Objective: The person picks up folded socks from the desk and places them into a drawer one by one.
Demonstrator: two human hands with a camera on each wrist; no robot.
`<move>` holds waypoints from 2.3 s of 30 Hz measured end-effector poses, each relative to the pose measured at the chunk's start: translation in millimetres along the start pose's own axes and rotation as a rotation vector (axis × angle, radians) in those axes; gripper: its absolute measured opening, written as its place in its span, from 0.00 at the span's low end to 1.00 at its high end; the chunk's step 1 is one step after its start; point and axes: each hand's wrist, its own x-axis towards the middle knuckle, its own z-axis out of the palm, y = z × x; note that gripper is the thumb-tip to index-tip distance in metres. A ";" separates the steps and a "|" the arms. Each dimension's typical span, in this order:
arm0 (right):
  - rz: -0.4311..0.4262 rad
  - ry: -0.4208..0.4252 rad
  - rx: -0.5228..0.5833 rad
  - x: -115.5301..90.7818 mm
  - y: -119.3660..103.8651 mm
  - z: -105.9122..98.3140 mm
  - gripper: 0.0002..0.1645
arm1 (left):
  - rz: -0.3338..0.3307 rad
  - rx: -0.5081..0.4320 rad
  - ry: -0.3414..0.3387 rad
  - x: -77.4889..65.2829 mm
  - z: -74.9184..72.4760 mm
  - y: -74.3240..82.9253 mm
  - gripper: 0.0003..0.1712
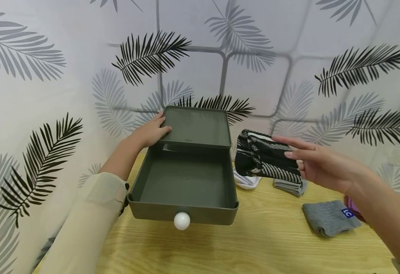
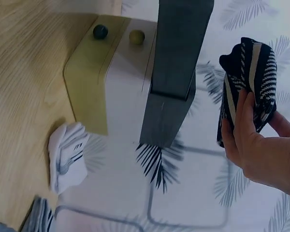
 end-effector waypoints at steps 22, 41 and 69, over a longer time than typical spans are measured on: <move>0.081 0.045 -0.021 65.0 10.2 108.7 0.33 | -0.008 0.004 0.003 -2.3 -0.3 4.0 0.36; 0.120 0.090 -0.283 109.9 47.0 143.7 0.32 | -0.017 0.016 0.013 -4.0 1.3 4.1 0.36; -0.176 0.019 -1.355 109.9 42.3 150.4 0.27 | -0.013 0.021 0.019 -1.2 1.5 1.7 0.36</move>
